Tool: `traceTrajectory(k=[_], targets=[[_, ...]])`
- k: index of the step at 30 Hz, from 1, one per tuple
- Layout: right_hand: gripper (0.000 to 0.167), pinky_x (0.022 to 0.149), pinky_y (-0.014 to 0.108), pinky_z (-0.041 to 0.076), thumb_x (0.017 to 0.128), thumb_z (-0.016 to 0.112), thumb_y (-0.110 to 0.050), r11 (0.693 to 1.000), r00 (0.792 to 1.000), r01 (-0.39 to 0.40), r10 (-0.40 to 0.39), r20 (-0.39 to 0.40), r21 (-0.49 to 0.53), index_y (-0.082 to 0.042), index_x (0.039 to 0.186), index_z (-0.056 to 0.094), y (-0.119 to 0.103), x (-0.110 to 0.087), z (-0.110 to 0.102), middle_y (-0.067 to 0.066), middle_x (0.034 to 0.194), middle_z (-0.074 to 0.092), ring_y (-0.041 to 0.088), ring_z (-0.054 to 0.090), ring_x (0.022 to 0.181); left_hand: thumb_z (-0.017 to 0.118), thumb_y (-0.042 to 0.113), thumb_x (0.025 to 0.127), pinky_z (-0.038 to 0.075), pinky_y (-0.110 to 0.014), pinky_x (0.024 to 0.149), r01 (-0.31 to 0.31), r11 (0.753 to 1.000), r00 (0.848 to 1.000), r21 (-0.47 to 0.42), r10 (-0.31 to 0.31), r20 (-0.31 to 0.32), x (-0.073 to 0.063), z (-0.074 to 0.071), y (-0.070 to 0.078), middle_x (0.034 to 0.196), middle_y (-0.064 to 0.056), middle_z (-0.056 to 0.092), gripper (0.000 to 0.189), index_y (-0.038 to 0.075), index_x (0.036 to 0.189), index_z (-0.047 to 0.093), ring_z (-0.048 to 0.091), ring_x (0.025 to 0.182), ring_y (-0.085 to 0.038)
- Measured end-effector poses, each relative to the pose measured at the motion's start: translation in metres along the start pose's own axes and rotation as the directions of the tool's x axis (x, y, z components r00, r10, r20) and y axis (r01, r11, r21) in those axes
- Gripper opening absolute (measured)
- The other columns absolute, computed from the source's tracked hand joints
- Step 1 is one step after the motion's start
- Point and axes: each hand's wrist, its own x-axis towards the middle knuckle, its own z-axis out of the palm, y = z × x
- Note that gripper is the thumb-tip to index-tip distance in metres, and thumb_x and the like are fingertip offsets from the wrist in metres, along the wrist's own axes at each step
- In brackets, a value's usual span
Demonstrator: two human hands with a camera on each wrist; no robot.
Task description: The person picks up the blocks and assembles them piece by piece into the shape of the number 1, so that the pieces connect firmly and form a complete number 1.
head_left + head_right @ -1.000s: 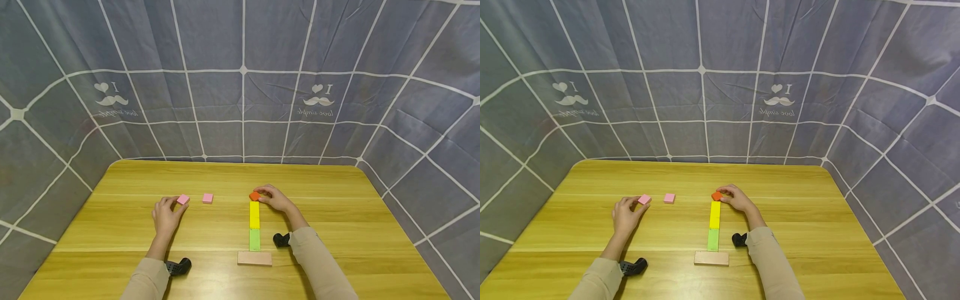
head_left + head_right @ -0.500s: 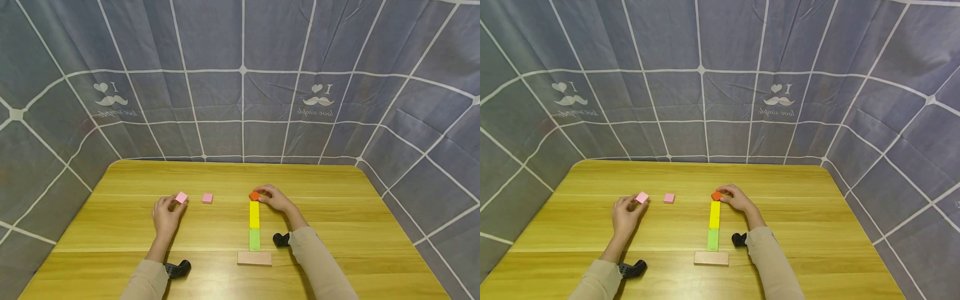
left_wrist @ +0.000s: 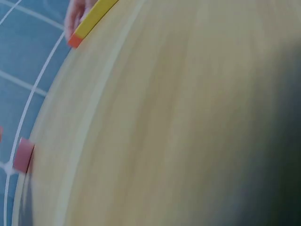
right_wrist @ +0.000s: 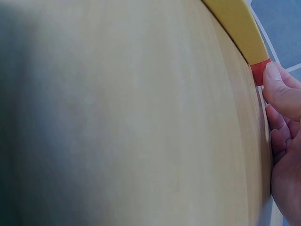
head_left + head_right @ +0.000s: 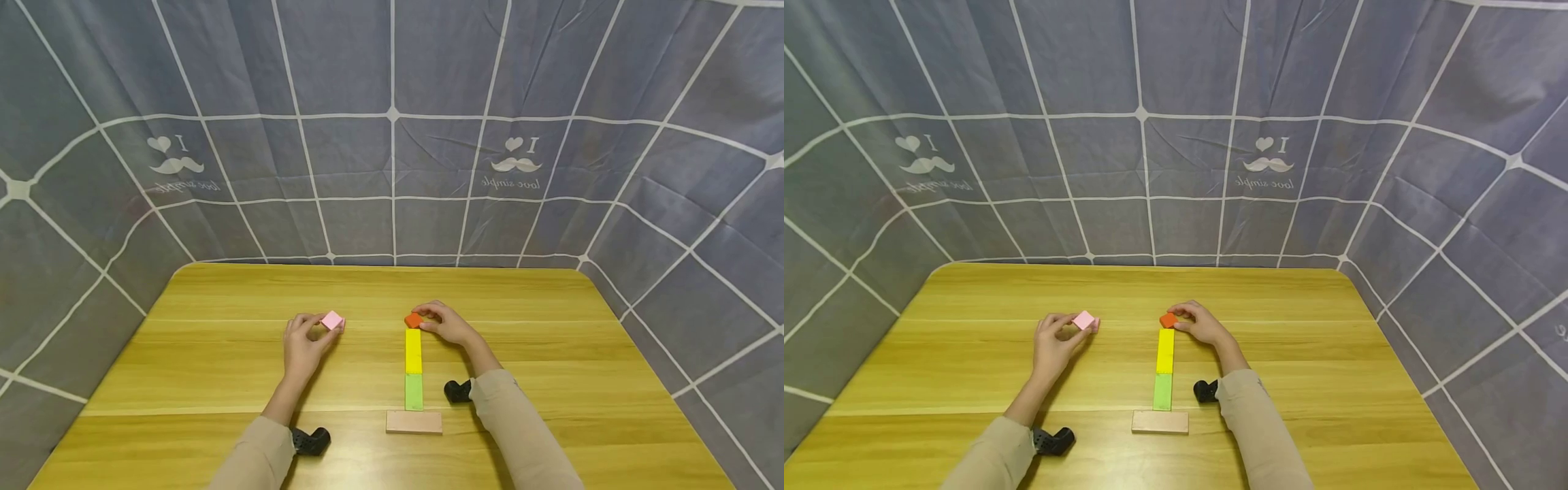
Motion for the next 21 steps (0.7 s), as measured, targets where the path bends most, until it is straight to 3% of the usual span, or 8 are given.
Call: traceTrajectory(k=[5, 14, 21], targets=[[0.030, 0.087, 0.048, 0.039, 0.087, 0.056, 0.002, 1.000, 1.000, 0.001, -0.001, 0.026, 0.000, 0.009, 0.117, 0.053, -0.014, -0.004, -0.005, 0.025, 0.111, 0.052, 0.037, 0.048, 0.099, 0.082, 0.012, 0.066, 0.034, -0.041, 0.075, 0.003, 1.000, 0.996, -0.029, -0.001, 0.086, 0.000, 0.018, 0.011, 0.087, -0.012, 0.059, 0.034, -0.002, 0.094, 0.069, 0.048, 0.081, -0.028], [0.030, 0.086, 0.049, 0.038, 0.087, 0.056, 0.002, 1.000, 1.000, 0.013, -0.013, 0.021, 0.017, 0.010, 0.116, 0.053, -0.014, -0.004, -0.006, 0.027, 0.109, 0.051, 0.038, 0.047, 0.096, 0.080, 0.015, 0.068, 0.034, -0.038, 0.072, -0.042, 0.999, 0.979, -0.022, 0.045, 0.199, -0.001, 0.044, 0.025, 0.085, -0.010, 0.058, 0.031, 0.002, 0.094, 0.070, 0.045, 0.075, -0.023], [0.030, 0.088, 0.051, 0.038, 0.087, 0.057, 0.002, 1.000, 1.000, 0.002, -0.002, 0.020, 0.024, 0.010, 0.116, 0.053, -0.015, -0.005, -0.006, 0.027, 0.109, 0.052, 0.039, 0.047, 0.097, 0.079, 0.019, 0.070, 0.034, -0.032, 0.068, -0.034, 0.999, 0.958, 0.013, 0.029, 0.286, 0.000, 0.058, 0.033, 0.086, -0.007, 0.057, 0.032, 0.003, 0.096, 0.070, 0.043, 0.076, -0.019]])
